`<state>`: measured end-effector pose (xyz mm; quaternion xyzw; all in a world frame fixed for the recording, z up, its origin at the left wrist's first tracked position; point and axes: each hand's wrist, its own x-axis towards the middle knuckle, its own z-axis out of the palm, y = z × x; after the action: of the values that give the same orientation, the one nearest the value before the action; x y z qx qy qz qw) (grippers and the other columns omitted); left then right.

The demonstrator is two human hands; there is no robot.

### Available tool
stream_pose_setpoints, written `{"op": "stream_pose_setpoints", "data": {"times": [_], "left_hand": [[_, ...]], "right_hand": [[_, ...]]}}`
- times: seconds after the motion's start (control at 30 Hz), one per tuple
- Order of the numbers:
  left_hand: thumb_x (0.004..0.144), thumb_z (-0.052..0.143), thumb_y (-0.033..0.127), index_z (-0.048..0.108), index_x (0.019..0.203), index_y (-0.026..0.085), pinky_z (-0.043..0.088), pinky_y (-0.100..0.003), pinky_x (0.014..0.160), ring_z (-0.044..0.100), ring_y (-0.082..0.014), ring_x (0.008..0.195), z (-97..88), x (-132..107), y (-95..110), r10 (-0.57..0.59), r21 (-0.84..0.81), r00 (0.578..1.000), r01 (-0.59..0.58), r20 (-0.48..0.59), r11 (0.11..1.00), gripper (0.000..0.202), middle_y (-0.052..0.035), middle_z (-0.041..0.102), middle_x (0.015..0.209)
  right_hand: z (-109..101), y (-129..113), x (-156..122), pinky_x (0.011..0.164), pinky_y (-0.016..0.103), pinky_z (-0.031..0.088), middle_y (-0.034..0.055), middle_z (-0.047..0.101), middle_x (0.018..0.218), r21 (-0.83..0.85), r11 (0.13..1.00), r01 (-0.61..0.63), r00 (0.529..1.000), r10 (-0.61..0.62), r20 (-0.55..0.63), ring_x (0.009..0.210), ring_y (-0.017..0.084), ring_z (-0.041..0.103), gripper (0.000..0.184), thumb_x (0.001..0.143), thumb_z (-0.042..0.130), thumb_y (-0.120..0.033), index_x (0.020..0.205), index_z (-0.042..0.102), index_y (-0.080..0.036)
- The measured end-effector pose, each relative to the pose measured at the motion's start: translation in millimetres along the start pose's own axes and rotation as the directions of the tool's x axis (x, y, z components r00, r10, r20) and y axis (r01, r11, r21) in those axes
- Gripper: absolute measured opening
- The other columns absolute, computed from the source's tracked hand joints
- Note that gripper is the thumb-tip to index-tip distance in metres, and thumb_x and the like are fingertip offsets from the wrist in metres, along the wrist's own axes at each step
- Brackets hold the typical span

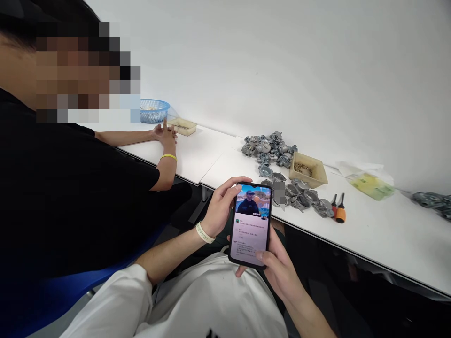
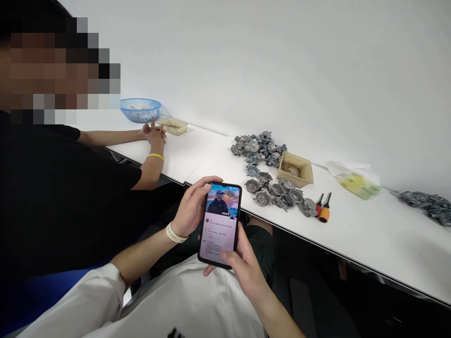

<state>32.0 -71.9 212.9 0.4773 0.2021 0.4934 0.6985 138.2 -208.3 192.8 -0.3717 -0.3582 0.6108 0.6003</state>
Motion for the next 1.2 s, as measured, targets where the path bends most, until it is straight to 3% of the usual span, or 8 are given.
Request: {"op": "stream_pose_setpoints", "data": {"times": [0.23,0.4,0.57,1.2], "left_hand": [[0.091,0.056,0.042,0.073,0.104,0.018,0.050,-0.026,0.076,0.064,-0.0174,0.083,0.3,-0.5,0.5,0.028,-0.028,1.000,-0.027,0.008,0.999,0.032,-0.0059,0.072,0.104],[0.093,0.052,0.048,0.072,0.105,0.019,0.051,-0.030,0.078,0.066,-0.0194,0.083,0.6,-0.9,-0.2,0.007,-0.046,1.000,-0.006,0.012,0.999,0.037,-0.0063,0.073,0.101],[0.092,0.057,0.048,0.074,0.101,0.020,0.051,-0.026,0.076,0.065,-0.0175,0.083,1.9,-0.2,-0.3,0.034,-0.010,0.999,-0.034,-0.023,0.999,0.034,-0.0048,0.073,0.102],[0.088,0.066,0.037,0.074,0.105,0.020,0.051,-0.025,0.078,0.065,-0.0154,0.082,-0.9,0.5,-3.3,0.020,0.001,1.000,-0.020,0.022,1.000,0.025,-0.0043,0.073,0.105]], "right_hand": [[1.2,0.1,-0.6,0.059,0.042,0.063,0.0108,0.063,0.133,-0.005,1.000,0.014,1.000,-0.014,0.011,0.115,0.035,0.063,0.080,0.088,0.058,-0.022,0.157,0.020,-0.030],[1.0,0.6,-0.8,0.059,0.041,0.063,0.0100,0.065,0.130,-0.021,1.000,0.018,1.000,-0.017,0.015,0.114,0.035,0.064,0.076,0.088,0.060,-0.024,0.156,0.025,-0.031],[-0.1,1.5,-0.5,0.060,0.042,0.063,0.0096,0.064,0.132,-0.017,1.000,0.012,1.000,-0.012,0.009,0.115,0.035,0.063,0.080,0.088,0.061,-0.025,0.157,0.022,-0.033],[-2.5,1.7,0.1,0.059,0.042,0.063,0.0114,0.064,0.131,-0.017,1.000,0.011,1.000,-0.011,0.019,0.114,0.036,0.063,0.086,0.089,0.061,-0.026,0.159,0.012,-0.031]]}}
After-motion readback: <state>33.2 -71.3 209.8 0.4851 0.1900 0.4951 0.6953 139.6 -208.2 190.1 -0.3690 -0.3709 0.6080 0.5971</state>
